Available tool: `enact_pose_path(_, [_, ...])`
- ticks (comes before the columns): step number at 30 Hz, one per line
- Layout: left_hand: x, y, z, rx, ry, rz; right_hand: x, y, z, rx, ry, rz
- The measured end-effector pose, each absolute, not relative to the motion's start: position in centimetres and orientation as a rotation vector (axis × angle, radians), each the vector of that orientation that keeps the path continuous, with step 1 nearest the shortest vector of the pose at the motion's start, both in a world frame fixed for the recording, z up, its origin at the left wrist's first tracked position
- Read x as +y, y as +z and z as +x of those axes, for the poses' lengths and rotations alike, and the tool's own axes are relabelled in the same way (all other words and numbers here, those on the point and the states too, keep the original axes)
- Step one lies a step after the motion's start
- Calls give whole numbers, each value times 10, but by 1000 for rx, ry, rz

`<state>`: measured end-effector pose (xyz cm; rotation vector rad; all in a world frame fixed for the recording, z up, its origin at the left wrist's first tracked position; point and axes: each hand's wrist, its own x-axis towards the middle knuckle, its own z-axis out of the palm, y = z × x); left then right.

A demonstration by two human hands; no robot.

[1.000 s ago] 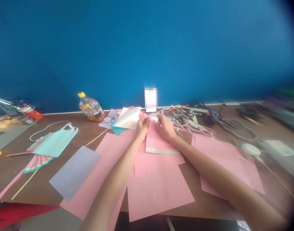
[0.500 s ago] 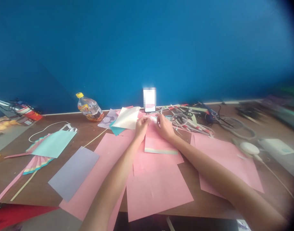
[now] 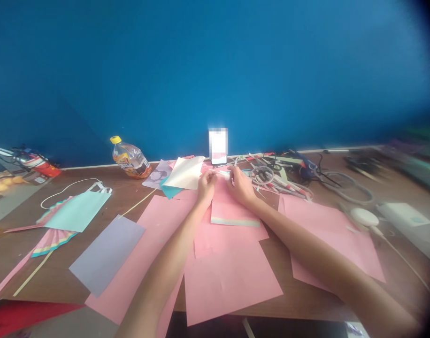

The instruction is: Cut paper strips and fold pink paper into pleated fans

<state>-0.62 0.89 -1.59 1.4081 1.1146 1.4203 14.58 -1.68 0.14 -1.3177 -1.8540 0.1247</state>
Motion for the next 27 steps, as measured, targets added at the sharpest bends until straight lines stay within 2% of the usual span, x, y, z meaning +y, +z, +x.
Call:
enact_pose_path(14, [9,-19,-6,1198,1502,1328,0,22,173,-1756,149,-1355])
enact_pose_path(27, [10,-19,-7,1240,1497,1420,3,32,182,-1717,6,-1332])
